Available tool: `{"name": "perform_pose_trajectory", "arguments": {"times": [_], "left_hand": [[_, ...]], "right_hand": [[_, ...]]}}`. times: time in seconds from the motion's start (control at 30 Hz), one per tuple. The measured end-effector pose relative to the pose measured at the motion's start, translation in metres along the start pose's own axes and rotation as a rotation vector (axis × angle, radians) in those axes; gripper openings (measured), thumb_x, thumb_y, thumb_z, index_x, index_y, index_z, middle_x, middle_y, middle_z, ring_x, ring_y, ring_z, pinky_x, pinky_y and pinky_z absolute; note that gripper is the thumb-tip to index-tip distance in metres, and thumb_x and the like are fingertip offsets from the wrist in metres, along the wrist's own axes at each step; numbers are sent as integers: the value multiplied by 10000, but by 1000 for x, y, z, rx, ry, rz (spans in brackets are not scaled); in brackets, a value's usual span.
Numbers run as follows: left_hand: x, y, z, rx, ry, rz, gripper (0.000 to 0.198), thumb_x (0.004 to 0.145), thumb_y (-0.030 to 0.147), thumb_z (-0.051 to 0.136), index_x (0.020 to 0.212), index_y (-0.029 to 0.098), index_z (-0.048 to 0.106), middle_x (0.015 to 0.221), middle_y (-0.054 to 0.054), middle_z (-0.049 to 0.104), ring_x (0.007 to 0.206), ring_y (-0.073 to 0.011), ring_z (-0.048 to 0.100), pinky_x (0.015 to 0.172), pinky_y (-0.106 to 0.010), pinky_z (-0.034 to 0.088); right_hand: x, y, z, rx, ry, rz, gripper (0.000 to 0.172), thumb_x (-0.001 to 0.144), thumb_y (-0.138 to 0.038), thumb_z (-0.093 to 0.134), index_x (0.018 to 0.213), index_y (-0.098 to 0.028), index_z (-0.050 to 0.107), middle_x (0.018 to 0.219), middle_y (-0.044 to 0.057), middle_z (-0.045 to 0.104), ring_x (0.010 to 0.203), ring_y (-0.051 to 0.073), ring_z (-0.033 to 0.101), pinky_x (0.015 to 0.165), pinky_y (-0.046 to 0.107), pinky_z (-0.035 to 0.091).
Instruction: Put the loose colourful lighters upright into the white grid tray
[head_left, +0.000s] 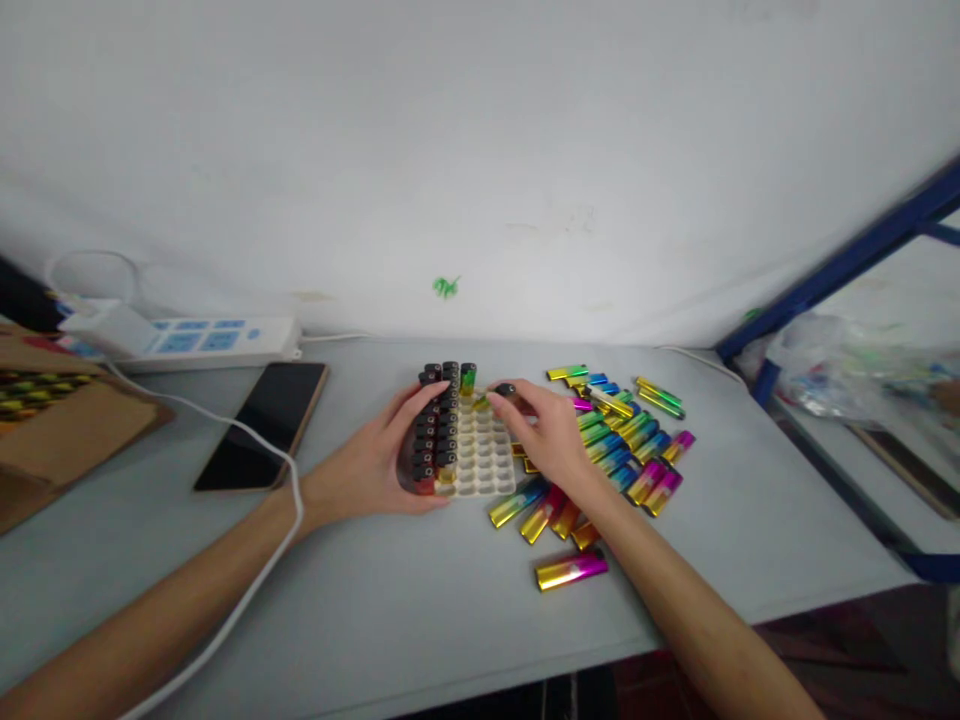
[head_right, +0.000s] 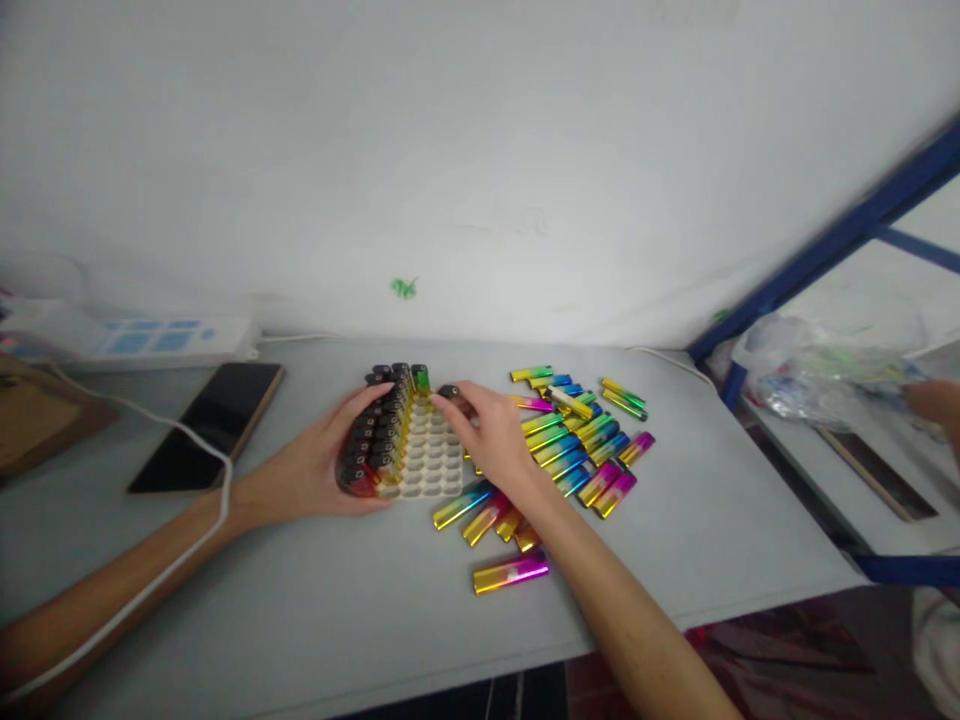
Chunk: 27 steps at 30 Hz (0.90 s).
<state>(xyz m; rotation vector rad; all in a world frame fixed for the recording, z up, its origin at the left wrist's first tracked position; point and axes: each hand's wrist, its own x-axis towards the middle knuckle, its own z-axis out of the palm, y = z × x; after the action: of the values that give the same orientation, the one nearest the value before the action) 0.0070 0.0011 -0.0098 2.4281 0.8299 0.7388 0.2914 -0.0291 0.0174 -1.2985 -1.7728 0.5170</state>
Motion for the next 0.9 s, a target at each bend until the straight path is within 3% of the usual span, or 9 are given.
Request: {"name": "perform_pose_trajectory", "arguments": {"times": [0.1,0.3,0.57,0.9], "left_hand": [[0,2,-1,12,-12,6,1362,777,492,1020,1831,296,181,1815,-203,416,1670,-459,473,1390,-608,432],[1,-1,0,19,-10,12,1369,785,499,1013,1833,313,152,1818,-203,399,1685,-462,449,1387,-626,429],[0,-1,0,-4,-21,0,1352,787,500,1007,1827,302,166,1827,-207,377,1698,-475,420,1398,-644,405],[2,-4,0,-28,19,29,1343,753,488,1029,1819,314,231,1804,-196,438,1652,-477,500,1365,-644,471]], "right_hand": [[9,4,7,-74,2,-46,304,1153,-471,603,1146,-217,770,1012,73,853,870,220,779,813,332,569],[18,14,14,-215,-118,-13,268,1186,-437,551,1062,-228,663,937,79,830,832,238,772,770,332,531],[27,-2,22,-445,-222,13,191,1201,-327,531,1108,-192,630,986,139,821,856,269,760,718,343,445],[39,-10,22,-589,-248,-47,241,1234,-371,502,1156,-185,635,1060,150,808,905,260,747,744,339,454]]}}
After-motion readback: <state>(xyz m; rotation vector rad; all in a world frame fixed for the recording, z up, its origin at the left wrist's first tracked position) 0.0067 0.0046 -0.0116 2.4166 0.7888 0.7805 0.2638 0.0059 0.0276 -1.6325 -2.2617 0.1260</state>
